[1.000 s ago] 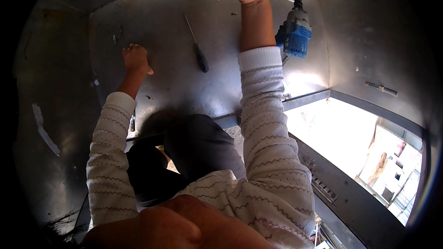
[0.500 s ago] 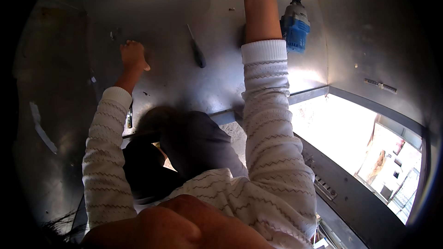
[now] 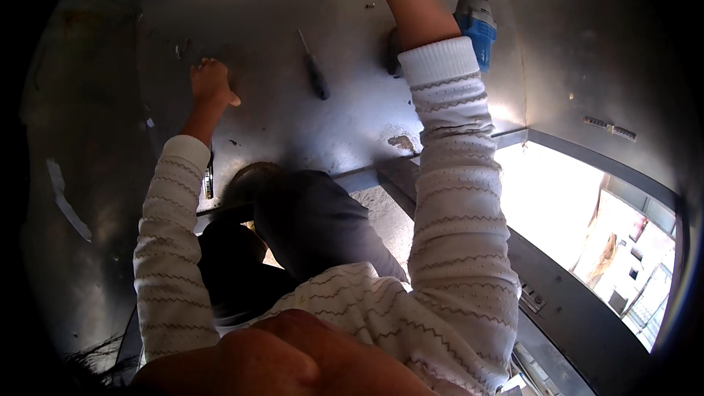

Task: The person uses a cordless drill to fasten screws into a metal frame, then switches to a screwdriver to tighten the fasteners. They also use pliers to adjust a white cable or wire running along the metal surface.

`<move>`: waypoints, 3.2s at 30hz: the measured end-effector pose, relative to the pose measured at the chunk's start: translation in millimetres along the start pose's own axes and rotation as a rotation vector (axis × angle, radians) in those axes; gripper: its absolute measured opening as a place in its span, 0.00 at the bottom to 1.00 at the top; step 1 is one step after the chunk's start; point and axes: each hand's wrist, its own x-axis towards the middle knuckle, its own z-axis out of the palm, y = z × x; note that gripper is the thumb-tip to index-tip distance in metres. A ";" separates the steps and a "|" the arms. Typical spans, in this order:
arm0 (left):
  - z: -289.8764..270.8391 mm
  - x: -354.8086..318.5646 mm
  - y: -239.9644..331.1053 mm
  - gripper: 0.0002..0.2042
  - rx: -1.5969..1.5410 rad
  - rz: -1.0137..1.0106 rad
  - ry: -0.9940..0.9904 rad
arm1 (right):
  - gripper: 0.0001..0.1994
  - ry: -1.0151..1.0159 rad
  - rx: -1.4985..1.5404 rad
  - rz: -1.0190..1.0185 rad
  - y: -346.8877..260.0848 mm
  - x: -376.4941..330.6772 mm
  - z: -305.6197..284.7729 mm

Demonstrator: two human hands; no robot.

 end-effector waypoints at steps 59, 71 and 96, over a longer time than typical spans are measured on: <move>-4.1 -11.6 -0.5 0.25 -0.002 0.080 0.047 | 0.23 -0.378 0.564 0.103 -6.0 -30.6 -11.6; 19.5 10.7 0.6 0.32 0.050 0.026 0.007 | 0.26 -1.049 2.350 0.015 16.8 -8.9 22.3; 7.7 2.4 3.4 0.32 0.113 0.056 -0.027 | 0.24 -1.524 2.838 0.216 17.0 2.1 33.8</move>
